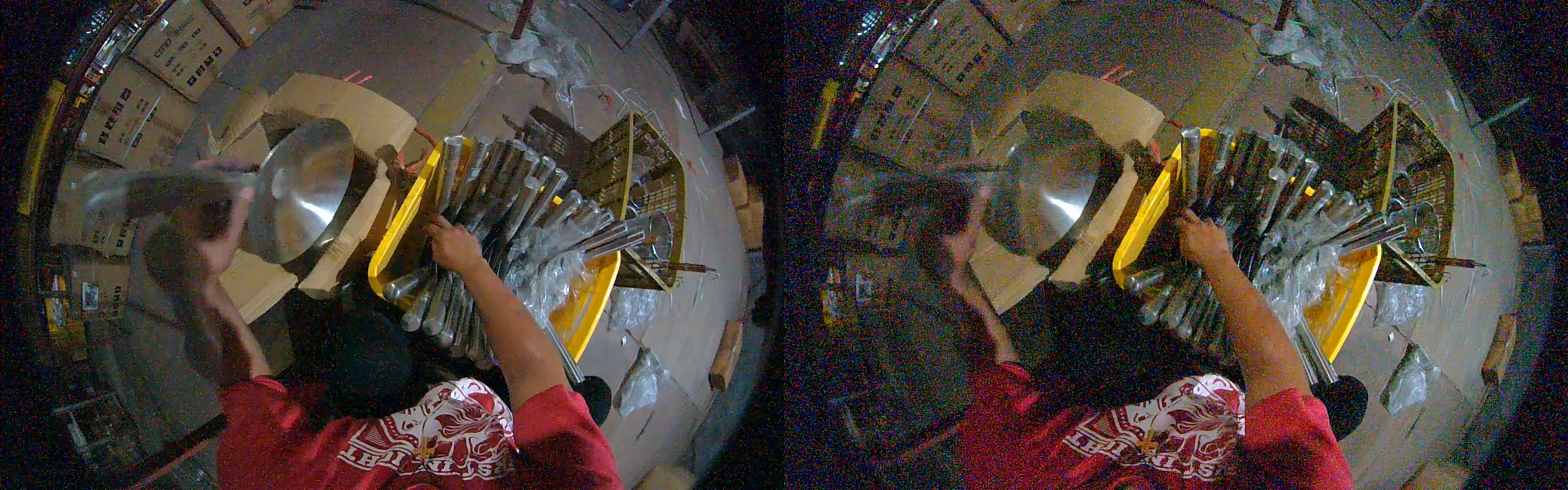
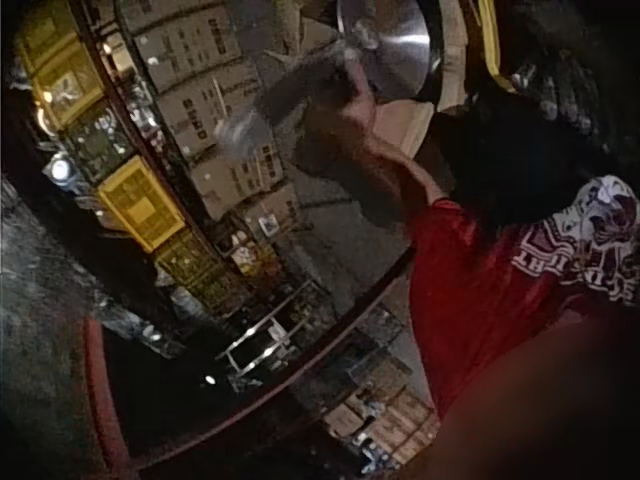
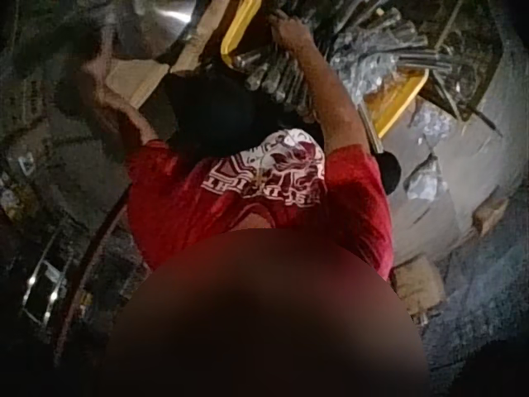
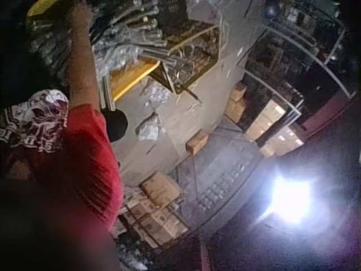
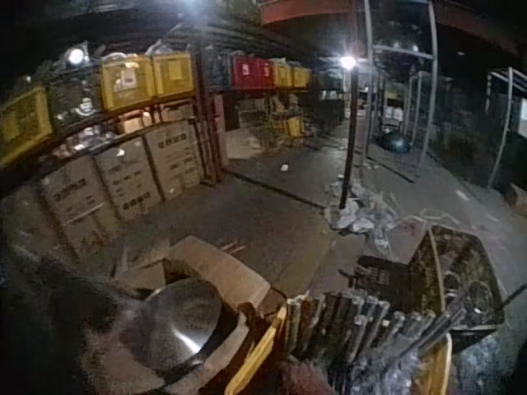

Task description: The person sits on the floor and unpacks metal ladles from plastic wrapping, placing them into a cardboard box. The person handles each ladle individually, removes the plastic, and places the ladle into the box.

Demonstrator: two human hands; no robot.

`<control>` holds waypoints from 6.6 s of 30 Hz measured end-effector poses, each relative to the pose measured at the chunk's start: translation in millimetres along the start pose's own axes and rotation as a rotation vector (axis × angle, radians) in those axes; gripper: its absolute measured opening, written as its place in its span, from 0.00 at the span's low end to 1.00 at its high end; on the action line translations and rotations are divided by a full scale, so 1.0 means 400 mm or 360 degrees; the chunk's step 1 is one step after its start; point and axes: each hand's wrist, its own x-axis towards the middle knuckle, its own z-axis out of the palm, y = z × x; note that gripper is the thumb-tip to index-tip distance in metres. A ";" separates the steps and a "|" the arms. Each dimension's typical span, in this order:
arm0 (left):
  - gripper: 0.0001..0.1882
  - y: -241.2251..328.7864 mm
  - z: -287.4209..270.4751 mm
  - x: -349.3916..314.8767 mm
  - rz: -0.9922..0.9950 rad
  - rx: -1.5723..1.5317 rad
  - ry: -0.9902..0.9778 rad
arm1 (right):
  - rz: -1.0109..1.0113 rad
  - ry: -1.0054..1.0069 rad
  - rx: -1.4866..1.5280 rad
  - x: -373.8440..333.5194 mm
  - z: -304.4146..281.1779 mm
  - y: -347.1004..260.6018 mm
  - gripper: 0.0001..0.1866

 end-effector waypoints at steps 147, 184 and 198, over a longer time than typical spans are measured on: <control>0.17 0.270 0.525 0.019 -0.0024 0.0625 -0.0946 | 0.0055 0.0002 0.1249 -0.032 -0.127 0.057 0.28; 0.14 0.367 0.538 -0.040 0.0081 -0.0801 -0.0131 | -0.0219 -0.0010 0.1318 -0.311 -0.289 -0.246 0.29; 0.25 0.118 0.541 -0.087 -0.0567 -0.0338 -0.1222 | -0.0204 0.0299 0.0849 -0.313 -0.180 -0.221 0.25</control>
